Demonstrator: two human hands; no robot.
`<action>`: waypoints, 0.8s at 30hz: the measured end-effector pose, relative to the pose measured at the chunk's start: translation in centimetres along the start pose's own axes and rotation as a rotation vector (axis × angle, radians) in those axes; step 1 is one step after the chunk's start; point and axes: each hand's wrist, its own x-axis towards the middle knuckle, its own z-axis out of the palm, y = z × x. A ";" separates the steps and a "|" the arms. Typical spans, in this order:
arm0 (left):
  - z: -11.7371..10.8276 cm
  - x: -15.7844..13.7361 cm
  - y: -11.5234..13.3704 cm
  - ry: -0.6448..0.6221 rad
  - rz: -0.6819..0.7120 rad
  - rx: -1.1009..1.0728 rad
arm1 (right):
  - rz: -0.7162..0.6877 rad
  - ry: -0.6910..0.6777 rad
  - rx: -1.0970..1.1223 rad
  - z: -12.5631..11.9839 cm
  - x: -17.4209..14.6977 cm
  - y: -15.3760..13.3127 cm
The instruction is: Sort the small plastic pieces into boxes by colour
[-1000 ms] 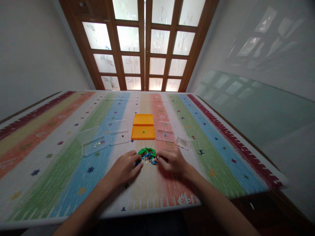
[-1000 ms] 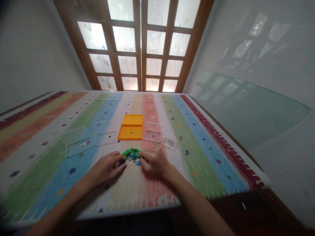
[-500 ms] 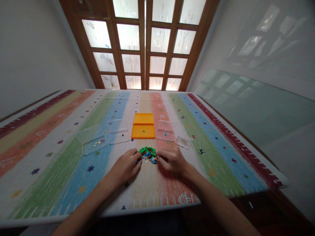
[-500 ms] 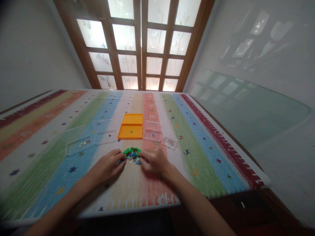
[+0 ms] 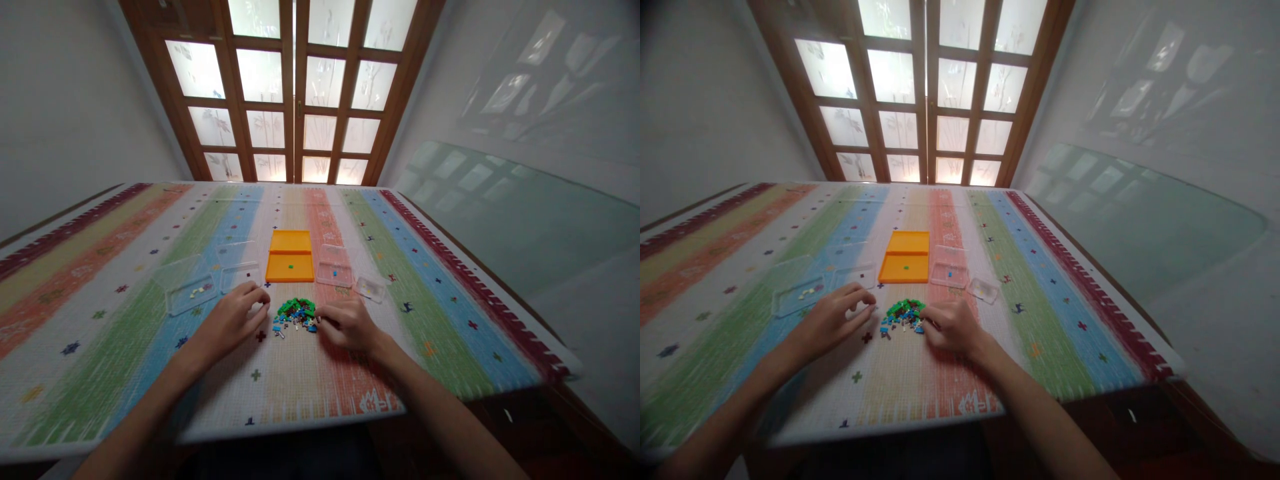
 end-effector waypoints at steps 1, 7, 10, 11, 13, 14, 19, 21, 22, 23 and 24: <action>-0.5 0.1 -0.2 0.009 -0.007 0.001 | -0.005 0.003 0.002 0.0 0.0 0.0; -2.4 0.8 -3.0 0.095 -0.135 0.086 | -0.001 -0.008 -0.008 0.1 -0.1 0.1; -2.5 1.4 -5.0 0.090 -0.204 0.124 | -0.003 -0.014 -0.019 0.1 -0.1 0.1; -2.4 1.6 -5.5 0.077 -0.216 0.132 | -0.003 -0.016 -0.020 0.1 -0.1 0.1; -2.2 1.8 -6.4 0.055 -0.228 0.145 | -0.002 -0.012 -0.021 0.2 -0.1 0.1; -2.1 1.9 -6.7 0.047 -0.235 0.151 | 0.001 -0.013 -0.022 0.2 -0.1 0.1; -2.0 1.9 -6.7 0.066 -0.281 0.136 | 0.003 -0.019 -0.024 0.2 -0.2 0.2; -1.9 1.4 -5.7 0.106 -0.245 0.109 | 0.001 -0.025 -0.030 0.2 -0.2 0.2; -1.8 1.0 -5.0 0.120 -0.212 0.090 | -0.001 -0.030 -0.033 0.1 -0.2 0.2; -1.5 0.6 -4.1 0.114 -0.172 0.067 | -0.002 -0.035 -0.035 0.1 -0.2 0.2; -1.1 0.1 -3.1 0.097 -0.126 0.035 | -0.006 -0.037 -0.036 0.1 -0.2 0.1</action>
